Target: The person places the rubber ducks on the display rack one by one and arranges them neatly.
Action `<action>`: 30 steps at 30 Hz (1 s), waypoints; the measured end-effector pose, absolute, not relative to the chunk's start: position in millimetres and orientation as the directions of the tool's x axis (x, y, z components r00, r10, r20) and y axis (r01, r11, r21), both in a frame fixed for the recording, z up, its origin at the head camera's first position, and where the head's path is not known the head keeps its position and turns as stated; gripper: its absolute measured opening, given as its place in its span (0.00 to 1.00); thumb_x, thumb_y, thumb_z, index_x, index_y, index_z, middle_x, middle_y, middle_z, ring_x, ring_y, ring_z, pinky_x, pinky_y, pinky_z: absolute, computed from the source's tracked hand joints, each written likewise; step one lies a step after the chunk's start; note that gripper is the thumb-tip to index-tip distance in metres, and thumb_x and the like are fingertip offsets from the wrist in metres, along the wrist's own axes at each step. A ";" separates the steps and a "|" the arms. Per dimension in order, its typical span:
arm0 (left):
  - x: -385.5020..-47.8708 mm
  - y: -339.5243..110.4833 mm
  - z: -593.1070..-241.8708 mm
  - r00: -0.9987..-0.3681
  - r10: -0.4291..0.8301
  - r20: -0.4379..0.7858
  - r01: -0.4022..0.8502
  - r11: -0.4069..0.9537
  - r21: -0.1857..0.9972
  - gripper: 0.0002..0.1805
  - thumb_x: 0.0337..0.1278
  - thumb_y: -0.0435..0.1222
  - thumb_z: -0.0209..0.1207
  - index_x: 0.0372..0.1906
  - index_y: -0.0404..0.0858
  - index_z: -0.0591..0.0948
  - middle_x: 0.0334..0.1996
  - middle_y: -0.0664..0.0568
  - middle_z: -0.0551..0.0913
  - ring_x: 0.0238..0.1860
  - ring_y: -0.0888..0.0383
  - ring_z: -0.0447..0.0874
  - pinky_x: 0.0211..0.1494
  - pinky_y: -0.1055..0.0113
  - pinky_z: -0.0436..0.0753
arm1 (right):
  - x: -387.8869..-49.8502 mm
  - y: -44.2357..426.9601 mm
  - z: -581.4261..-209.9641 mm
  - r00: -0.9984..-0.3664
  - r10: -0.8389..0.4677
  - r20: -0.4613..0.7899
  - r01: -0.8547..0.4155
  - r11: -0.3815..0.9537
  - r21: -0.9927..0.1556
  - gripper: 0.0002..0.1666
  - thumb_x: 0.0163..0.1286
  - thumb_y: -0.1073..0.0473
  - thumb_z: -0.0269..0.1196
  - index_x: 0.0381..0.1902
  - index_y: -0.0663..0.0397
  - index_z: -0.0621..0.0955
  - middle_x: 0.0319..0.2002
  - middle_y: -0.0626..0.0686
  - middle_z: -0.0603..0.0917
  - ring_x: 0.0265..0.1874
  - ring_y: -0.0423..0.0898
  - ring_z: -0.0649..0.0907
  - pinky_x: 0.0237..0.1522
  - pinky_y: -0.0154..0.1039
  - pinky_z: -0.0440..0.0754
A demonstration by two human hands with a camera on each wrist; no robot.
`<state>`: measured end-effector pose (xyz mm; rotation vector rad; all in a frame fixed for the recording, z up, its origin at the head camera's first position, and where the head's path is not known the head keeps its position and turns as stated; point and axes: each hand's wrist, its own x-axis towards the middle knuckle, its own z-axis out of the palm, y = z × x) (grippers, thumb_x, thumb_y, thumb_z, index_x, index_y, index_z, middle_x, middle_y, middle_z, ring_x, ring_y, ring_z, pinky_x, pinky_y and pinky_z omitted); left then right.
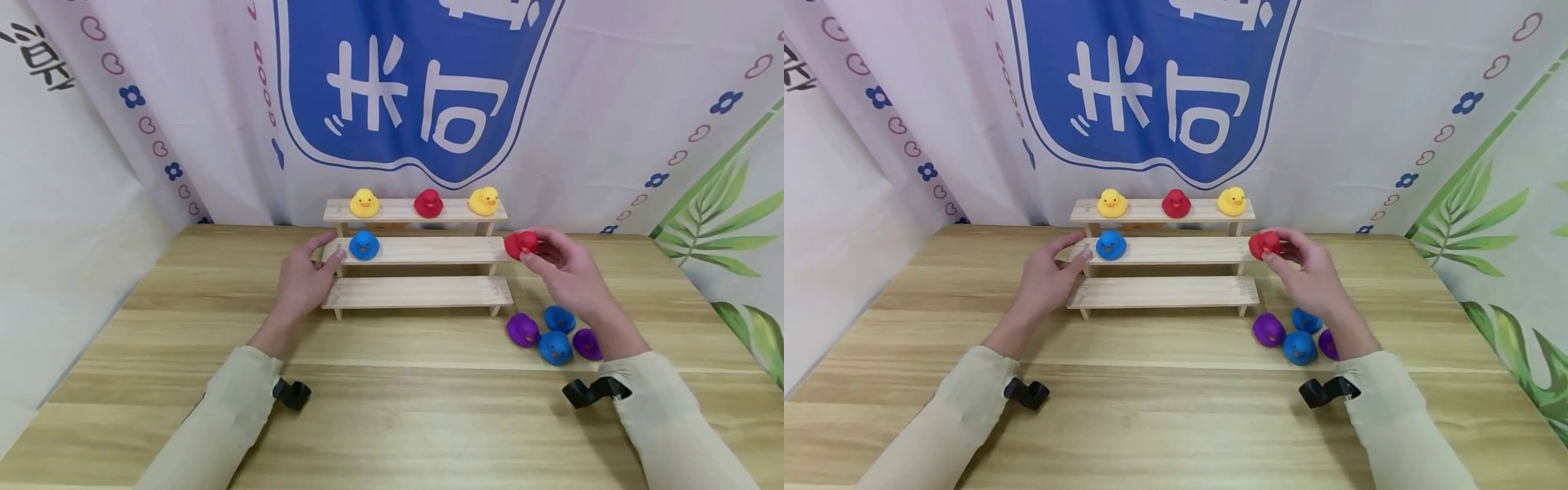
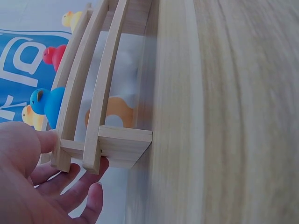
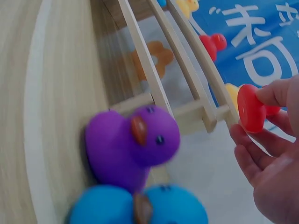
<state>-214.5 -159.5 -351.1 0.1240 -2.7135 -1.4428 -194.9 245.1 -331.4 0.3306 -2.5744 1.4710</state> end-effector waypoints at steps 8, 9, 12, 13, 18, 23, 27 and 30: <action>-215.3 -158.2 -351.6 -0.994 -0.106 0.014 -0.048 0.558 0.828 0.29 0.80 0.48 0.57 0.79 0.50 0.71 0.38 0.44 0.81 0.20 0.57 0.73 0.20 0.69 0.71 | -197.6 219.0 -331.3 -0.925 -0.189 0.330 -0.381 0.436 -0.815 0.22 0.79 0.64 0.62 0.68 0.58 0.79 0.62 0.60 0.84 0.56 0.37 0.80 0.59 0.19 0.77; -215.6 -158.1 -351.4 -0.994 -0.107 0.013 -0.049 0.558 0.829 0.29 0.80 0.48 0.57 0.79 0.51 0.71 0.38 0.44 0.82 0.20 0.57 0.73 0.20 0.69 0.71 | -198.3 215.4 -330.9 -0.922 -0.198 0.334 -0.387 0.430 -0.816 0.22 0.79 0.64 0.62 0.68 0.58 0.80 0.62 0.59 0.83 0.56 0.37 0.80 0.60 0.19 0.77; -215.5 -157.9 -350.5 -0.994 -0.108 0.010 -0.052 0.555 0.830 0.29 0.80 0.47 0.57 0.79 0.51 0.71 0.42 0.43 0.82 0.21 0.57 0.73 0.20 0.69 0.72 | -201.6 204.4 -329.7 -0.916 -0.211 0.342 -0.400 0.405 -0.822 0.22 0.78 0.66 0.63 0.68 0.57 0.80 0.61 0.58 0.84 0.56 0.39 0.81 0.62 0.21 0.77; -215.3 -157.9 -350.3 -0.994 -0.107 0.009 -0.052 0.554 0.831 0.29 0.81 0.47 0.57 0.80 0.51 0.71 0.45 0.43 0.82 0.21 0.57 0.73 0.20 0.70 0.71 | -202.8 200.6 -329.0 -0.916 -0.215 0.340 -0.400 0.399 -0.825 0.22 0.78 0.66 0.63 0.67 0.58 0.80 0.61 0.58 0.84 0.56 0.41 0.81 0.63 0.23 0.78; -213.6 -158.3 -350.2 -0.993 -0.114 0.000 -0.063 0.548 0.834 0.28 0.81 0.47 0.57 0.79 0.51 0.71 0.46 0.45 0.81 0.20 0.57 0.71 0.20 0.70 0.70 | -208.7 178.6 -324.1 -0.926 -0.247 0.285 -0.363 0.380 -0.851 0.22 0.78 0.64 0.64 0.67 0.56 0.80 0.59 0.57 0.84 0.58 0.46 0.82 0.71 0.43 0.79; -213.2 -158.5 -349.6 -0.993 -0.115 0.011 -0.055 0.552 0.832 0.29 0.80 0.48 0.57 0.79 0.52 0.71 0.23 0.50 0.75 0.18 0.57 0.70 0.19 0.68 0.70 | -216.5 159.5 -322.1 -0.932 -0.271 0.240 -0.337 0.411 -0.847 0.23 0.78 0.62 0.64 0.68 0.54 0.80 0.60 0.57 0.84 0.62 0.53 0.83 0.72 0.55 0.78; -213.5 -158.4 -350.0 -0.994 -0.108 0.009 -0.052 0.546 0.836 0.29 0.80 0.48 0.57 0.79 0.52 0.71 0.22 0.51 0.76 0.19 0.57 0.71 0.18 0.68 0.71 | -220.6 148.0 -324.3 -0.948 -0.261 0.180 -0.284 0.449 -0.847 0.24 0.78 0.61 0.64 0.70 0.50 0.79 0.62 0.56 0.83 0.63 0.54 0.82 0.72 0.54 0.80; -214.3 -158.8 -350.4 -0.994 -0.113 -0.001 -0.062 0.543 0.837 0.29 0.80 0.49 0.57 0.79 0.53 0.71 0.24 0.49 0.77 0.19 0.57 0.72 0.19 0.68 0.71 | -223.1 140.6 -327.5 -0.955 -0.257 0.146 -0.254 0.461 -0.850 0.24 0.78 0.60 0.64 0.70 0.48 0.78 0.62 0.56 0.83 0.63 0.55 0.82 0.70 0.53 0.80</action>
